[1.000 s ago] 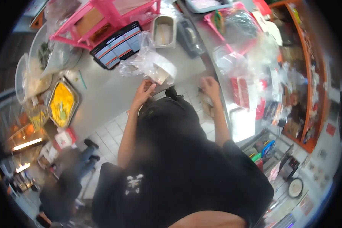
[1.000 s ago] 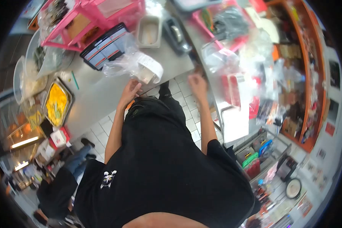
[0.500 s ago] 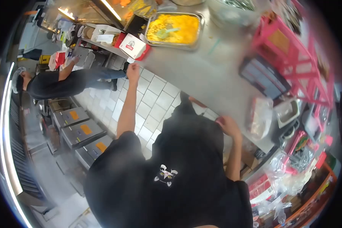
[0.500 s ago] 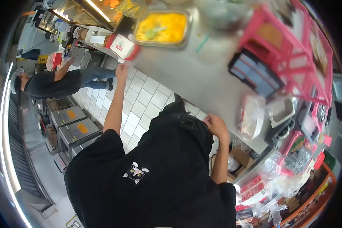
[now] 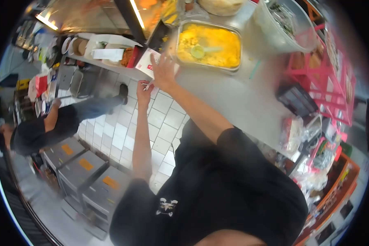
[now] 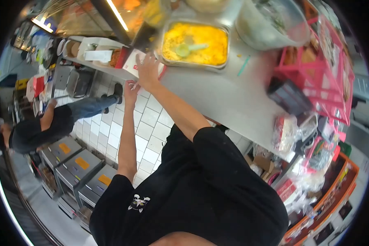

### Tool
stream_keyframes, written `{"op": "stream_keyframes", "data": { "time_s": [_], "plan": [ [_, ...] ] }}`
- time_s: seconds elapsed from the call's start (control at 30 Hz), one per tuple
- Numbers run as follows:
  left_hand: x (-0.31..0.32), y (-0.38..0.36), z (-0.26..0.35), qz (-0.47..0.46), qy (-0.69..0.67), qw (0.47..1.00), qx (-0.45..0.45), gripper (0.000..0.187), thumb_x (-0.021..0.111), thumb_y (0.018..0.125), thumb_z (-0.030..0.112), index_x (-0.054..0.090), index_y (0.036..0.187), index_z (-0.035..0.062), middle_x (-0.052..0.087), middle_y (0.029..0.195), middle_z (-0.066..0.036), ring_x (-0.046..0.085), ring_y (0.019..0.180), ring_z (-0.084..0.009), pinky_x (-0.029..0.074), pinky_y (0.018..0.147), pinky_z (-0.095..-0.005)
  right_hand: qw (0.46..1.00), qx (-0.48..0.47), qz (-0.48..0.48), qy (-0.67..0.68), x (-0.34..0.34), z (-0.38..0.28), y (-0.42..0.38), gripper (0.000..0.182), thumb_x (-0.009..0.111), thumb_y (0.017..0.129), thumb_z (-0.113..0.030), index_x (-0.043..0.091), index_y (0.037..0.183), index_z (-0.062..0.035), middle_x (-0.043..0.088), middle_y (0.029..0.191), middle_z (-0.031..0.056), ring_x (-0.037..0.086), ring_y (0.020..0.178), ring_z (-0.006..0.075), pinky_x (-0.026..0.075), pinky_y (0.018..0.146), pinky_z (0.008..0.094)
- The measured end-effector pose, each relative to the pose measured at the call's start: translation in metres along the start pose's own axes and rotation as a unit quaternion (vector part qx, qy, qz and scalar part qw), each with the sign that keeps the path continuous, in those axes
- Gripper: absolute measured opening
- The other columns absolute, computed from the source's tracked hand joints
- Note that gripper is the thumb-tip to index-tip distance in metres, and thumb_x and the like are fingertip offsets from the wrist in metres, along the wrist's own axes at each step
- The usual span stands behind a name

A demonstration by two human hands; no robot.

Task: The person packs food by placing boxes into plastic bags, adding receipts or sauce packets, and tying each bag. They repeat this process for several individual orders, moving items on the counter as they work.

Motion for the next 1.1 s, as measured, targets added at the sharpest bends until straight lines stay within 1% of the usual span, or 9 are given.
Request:
{"op": "stream_keyframes", "data": {
  "time_s": [0.1, 0.23, 0.3, 0.47, 0.57, 0.7, 0.77, 0.97, 1.1],
  "plan": [
    [0.028, -0.027, 0.005, -0.173, 0.008, 0.983, 0.059, 0.02, 0.064, 0.089, 0.009, 0.059, 0.108, 0.0025, 0.065, 0.088, -0.005, 0.059, 0.08, -0.011, 0.048, 0.07, -0.0267, 0.999, -0.013, 0.02, 0.046, -0.025, 0.021, -0.035, 0.103, 0.082, 0.059, -0.031, 0.035, 0.148, -0.0121, 0.037, 0.142, 0.027, 0.039, 0.127, 0.0433, 0.032, 0.1, 0.0592],
    [0.107, -0.099, -0.007, -0.352, -0.029, 0.932, -0.079, 0.032, 0.061, 0.09, 0.01, 0.063, 0.12, -0.0027, 0.068, 0.101, -0.009, 0.065, 0.083, -0.0135, 0.054, 0.063, -0.0276, 0.985, -0.021, 0.046, 0.163, -0.068, 0.085, -0.121, 0.096, 0.082, 0.06, -0.027, 0.039, 0.144, -0.0097, 0.041, 0.14, 0.0236, 0.041, 0.127, 0.0422, 0.034, 0.1, 0.0558],
    [0.156, -0.13, 0.001, -0.35, -0.007, 0.932, -0.091, 0.031, 0.056, 0.091, 0.009, 0.062, 0.119, -0.0035, 0.068, 0.085, -0.011, 0.064, 0.06, -0.0159, 0.051, 0.044, -0.0291, 0.978, 0.021, 0.084, 0.19, -0.088, 0.135, -0.174, 0.091, 0.082, 0.062, -0.029, 0.042, 0.142, -0.0103, 0.046, 0.135, 0.0214, 0.044, 0.123, 0.0408, 0.035, 0.1, 0.0537],
    [0.273, -0.176, 0.068, -0.48, 0.108, 0.862, 0.121, 0.046, 0.046, 0.087, 0.007, 0.055, 0.131, 0.0, 0.065, 0.077, -0.022, 0.062, 0.05, -0.0229, 0.053, 0.055, -0.0371, 0.971, 0.201, 0.129, 0.024, -0.166, 0.243, -0.304, 0.084, 0.083, 0.066, -0.036, 0.046, 0.138, -0.0115, 0.05, 0.126, 0.0198, 0.048, 0.116, 0.0392, 0.036, 0.099, 0.0501],
    [0.303, -0.203, 0.107, -0.335, 0.087, 0.805, 0.482, 0.054, 0.051, 0.085, 0.011, 0.047, 0.138, 0.0004, 0.065, 0.076, -0.025, 0.066, 0.057, -0.0309, 0.054, 0.064, -0.0412, 0.964, 0.224, 0.147, -0.01, -0.202, 0.278, -0.345, 0.083, 0.084, 0.067, -0.037, 0.047, 0.136, -0.0128, 0.052, 0.123, 0.0183, 0.049, 0.116, 0.0382, 0.037, 0.098, 0.0496],
    [0.332, -0.219, 0.112, -0.411, 0.129, 0.799, 0.42, 0.057, 0.053, 0.084, 0.012, 0.045, 0.14, 0.0012, 0.065, 0.08, -0.026, 0.066, 0.067, -0.037, 0.052, 0.071, -0.0438, 0.973, 0.175, 0.15, -0.019, -0.21, 0.308, -0.34, 0.082, 0.082, 0.066, -0.033, 0.046, 0.137, -0.0148, 0.05, 0.128, 0.0163, 0.047, 0.118, 0.0384, 0.037, 0.098, 0.0497],
    [0.343, -0.213, 0.087, -0.463, 0.194, 0.842, 0.199, 0.058, 0.053, 0.084, 0.013, 0.045, 0.141, 0.0047, 0.065, 0.087, -0.028, 0.065, 0.076, -0.0409, 0.051, 0.077, -0.0457, 0.981, 0.123, 0.153, -0.01, -0.187, 0.329, -0.317, 0.084, 0.08, 0.067, -0.035, 0.044, 0.14, -0.0171, 0.046, 0.134, 0.0166, 0.045, 0.12, 0.039, 0.036, 0.1, 0.0505],
    [0.326, -0.23, 0.087, -0.384, 0.301, 0.816, 0.309, 0.056, 0.061, 0.087, 0.03, 0.05, 0.14, 0.018, 0.066, 0.098, -0.026, 0.064, 0.089, -0.0425, 0.051, 0.079, -0.0485, 0.981, 0.121, 0.088, -0.127, -0.102, 0.376, -0.277, 0.094, 0.076, 0.071, -0.043, 0.033, 0.151, -0.022, 0.027, 0.153, 0.0197, 0.031, 0.136, 0.042, 0.028, 0.107, 0.0577],
    [0.316, -0.231, 0.088, -0.287, 0.348, 0.771, 0.449, 0.026, 0.066, 0.088, 0.036, 0.073, 0.102, 0.0153, 0.061, 0.087, -0.011, 0.06, 0.085, -0.0321, 0.048, 0.072, -0.0435, 0.929, 0.143, 0.322, 0.109, -0.141, 0.354, -0.385, 0.056, 0.073, 0.081, -0.038, 0.057, 0.131, -0.0171, 0.05, 0.137, 0.0168, 0.044, 0.129, 0.0353, 0.038, 0.104, 0.0472]
  ]
}}
Point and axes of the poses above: each hand's wrist, its own y-axis towards the middle knuckle, its own x-axis out of the palm, z = x × y, the point moved 7 cm from there along y, towards the middle knuckle
